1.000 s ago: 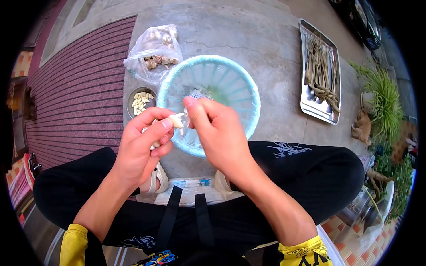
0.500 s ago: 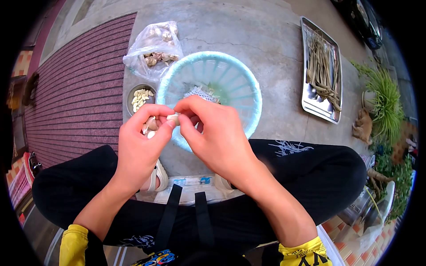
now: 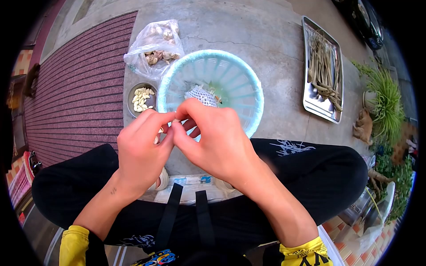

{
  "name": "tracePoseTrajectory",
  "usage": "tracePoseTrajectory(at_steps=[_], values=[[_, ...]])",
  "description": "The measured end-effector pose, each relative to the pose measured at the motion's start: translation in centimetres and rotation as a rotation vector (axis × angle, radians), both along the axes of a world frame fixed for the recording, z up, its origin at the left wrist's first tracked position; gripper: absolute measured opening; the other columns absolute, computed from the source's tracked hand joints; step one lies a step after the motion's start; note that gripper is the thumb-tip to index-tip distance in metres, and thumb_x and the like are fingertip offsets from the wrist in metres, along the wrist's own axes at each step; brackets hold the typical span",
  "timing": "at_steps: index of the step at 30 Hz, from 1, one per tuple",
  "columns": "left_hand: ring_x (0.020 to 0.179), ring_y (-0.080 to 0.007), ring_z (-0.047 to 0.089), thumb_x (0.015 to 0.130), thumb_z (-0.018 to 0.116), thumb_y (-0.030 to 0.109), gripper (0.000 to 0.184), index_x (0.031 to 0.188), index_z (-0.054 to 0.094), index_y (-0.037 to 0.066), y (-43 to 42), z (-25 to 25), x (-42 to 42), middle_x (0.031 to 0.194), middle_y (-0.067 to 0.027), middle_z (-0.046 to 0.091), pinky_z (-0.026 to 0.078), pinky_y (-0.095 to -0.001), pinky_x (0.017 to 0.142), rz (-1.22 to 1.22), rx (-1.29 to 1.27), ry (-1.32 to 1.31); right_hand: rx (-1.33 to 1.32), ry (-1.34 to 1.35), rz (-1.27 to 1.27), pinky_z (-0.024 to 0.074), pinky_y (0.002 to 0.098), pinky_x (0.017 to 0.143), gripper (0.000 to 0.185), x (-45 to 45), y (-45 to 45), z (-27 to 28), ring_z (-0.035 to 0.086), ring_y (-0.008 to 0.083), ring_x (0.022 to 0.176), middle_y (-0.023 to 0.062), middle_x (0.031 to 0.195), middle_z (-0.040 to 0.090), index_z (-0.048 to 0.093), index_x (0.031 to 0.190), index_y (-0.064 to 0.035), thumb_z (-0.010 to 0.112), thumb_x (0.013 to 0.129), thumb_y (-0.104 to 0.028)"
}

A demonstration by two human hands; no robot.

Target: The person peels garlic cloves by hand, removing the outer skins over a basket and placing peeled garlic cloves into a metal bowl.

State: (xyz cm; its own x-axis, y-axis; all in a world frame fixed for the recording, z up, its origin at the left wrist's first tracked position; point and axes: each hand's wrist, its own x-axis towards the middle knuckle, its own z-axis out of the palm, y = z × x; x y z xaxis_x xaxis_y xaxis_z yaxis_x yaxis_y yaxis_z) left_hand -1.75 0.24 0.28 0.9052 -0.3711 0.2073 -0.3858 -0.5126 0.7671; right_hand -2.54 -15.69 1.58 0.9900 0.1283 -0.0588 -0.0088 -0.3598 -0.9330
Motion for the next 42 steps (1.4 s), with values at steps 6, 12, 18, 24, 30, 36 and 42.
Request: tracePoseTrajectory(at_steps=[6,12,18,24,30,36,42], values=[[0.066,-0.0277,0.058,0.071,0.068,-0.004,0.018,0.088,0.06,0.0,0.0,0.1,-0.1,0.074,-0.0111,0.056,0.046,-0.0364,0.056,-0.036,0.025,-0.045,-0.187,-0.043,0.052,0.0506,0.0386,0.057,0.011,-0.3,0.0,-0.2,0.064,0.0349,0.066,0.0183,0.073,0.063,0.054,0.085,0.0002,0.062,0.082,-0.006],[0.061,-0.0195,0.062,0.074,0.069,-0.004,0.017,0.089,0.064,0.0,-0.4,0.2,-0.1,0.074,-0.0101,0.062,0.047,-0.0282,0.055,0.026,-0.055,0.032,-0.179,-0.068,0.004,0.0486,0.0399,0.057,0.009,-0.4,0.2,-0.9,0.061,0.0374,0.067,0.02,0.075,0.061,0.052,0.089,-0.0002,0.059,0.086,-0.006],[0.069,-0.0102,0.063,0.085,0.061,-0.002,0.014,0.099,0.06,0.001,-0.4,-0.1,-0.5,0.085,-0.0088,0.069,0.05,-0.0243,0.06,0.131,-0.252,0.427,0.037,0.266,-0.242,0.0476,0.0368,0.057,0.009,0.2,-0.1,-0.5,0.062,0.0331,0.064,0.018,0.073,0.062,0.052,0.091,0.0008,0.056,0.09,-0.007],[0.066,-0.0104,0.063,0.085,0.062,0.001,0.016,0.101,0.057,0.001,-0.5,0.2,-0.6,0.08,-0.0087,0.068,0.049,-0.0254,0.058,0.218,-0.414,0.653,-0.299,-0.043,-0.185,0.0478,0.0322,0.059,0.013,0.0,-1.0,-2.2,0.062,0.0201,0.063,0.0135,0.073,0.063,0.055,0.095,0.0017,0.058,0.091,-0.011],[0.071,-0.0102,0.063,0.086,0.06,0.001,0.016,0.102,0.057,-0.001,-0.5,0.5,-0.3,0.084,-0.0093,0.066,0.049,-0.0243,0.064,0.175,-0.413,0.654,0.217,0.359,-0.044,0.0472,0.0261,0.061,0.015,0.3,-0.3,-0.4,0.061,0.0113,0.069,0.0072,0.076,0.065,0.063,0.093,0.0013,0.065,0.087,-0.013],[0.08,-0.0099,0.062,0.088,0.06,0.004,0.017,0.104,0.059,-0.003,0.0,1.0,0.6,0.094,-0.0076,0.064,0.048,-0.0231,0.072,0.23,-0.599,0.954,0.119,0.284,-0.094,0.0481,0.0279,0.062,0.012,0.4,-0.7,-0.8,0.063,0.0144,0.069,0.0092,0.075,0.065,0.066,0.094,0.0011,0.064,0.085,-0.006],[0.076,-0.0068,0.059,0.089,0.061,0.008,0.019,0.105,0.06,-0.002,0.1,0.6,0.4,0.092,-0.0056,0.064,0.046,-0.0207,0.066,0.252,-0.53,0.889,-0.125,0.069,-0.114,0.0507,0.036,0.066,0.022,0.3,-0.9,-1.5,0.064,0.0306,0.076,0.0162,0.092,0.067,0.063,0.104,0.0011,0.064,0.082,-0.004]])
